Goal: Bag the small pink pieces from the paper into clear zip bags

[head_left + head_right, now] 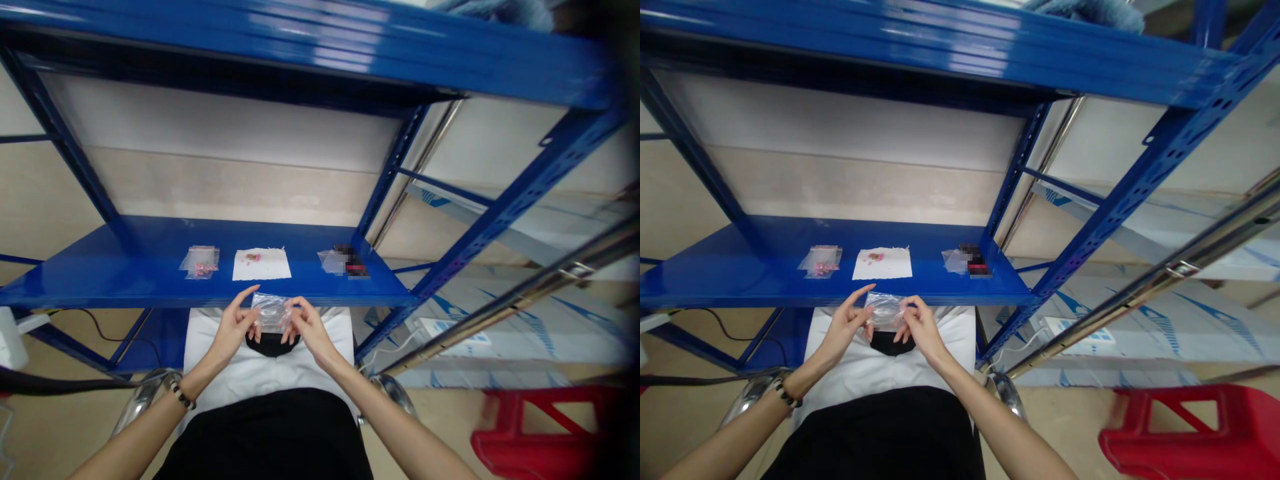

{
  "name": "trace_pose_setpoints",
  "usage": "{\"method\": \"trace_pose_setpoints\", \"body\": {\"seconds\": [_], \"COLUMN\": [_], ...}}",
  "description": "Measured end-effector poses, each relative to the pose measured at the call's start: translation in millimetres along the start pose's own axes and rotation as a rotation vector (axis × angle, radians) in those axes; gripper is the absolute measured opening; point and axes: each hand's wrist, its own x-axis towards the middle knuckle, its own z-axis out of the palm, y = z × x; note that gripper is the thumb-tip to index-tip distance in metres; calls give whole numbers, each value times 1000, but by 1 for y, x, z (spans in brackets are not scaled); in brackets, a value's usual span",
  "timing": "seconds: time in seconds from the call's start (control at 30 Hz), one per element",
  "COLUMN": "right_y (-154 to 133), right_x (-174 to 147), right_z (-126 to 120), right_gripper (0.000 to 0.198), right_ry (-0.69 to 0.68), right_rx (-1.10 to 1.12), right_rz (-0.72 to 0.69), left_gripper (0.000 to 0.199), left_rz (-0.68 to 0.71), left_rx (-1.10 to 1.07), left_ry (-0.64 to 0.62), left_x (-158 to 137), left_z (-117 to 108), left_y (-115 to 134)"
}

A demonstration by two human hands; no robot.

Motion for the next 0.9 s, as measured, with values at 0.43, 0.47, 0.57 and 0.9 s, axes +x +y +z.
{"method": "trace_pose_setpoints", "body": {"seconds": [0.43,0.47,0.57,0.9], "right_y": [-5,-3,0,-8], "right_x": [4,3,2,-5], "right_z": [-10,-10,-6,-5], "right_gripper": [49,48,44,32], "right_ry": [-176,-178,-184,-98], "right_rx": [73,62,3,-482], "right_rz": [-9,-18,-51,-173], "left_gripper": [52,49,61,66], "left_rz": [266,364,587,597], "left_rx": [392,518,893,1165], "left_ry": [199,231,144,-184], "left_x": [9,6,2,5], "left_z": [-11,-11,-12,2], "left_y": [-6,-5,1,-22]}}
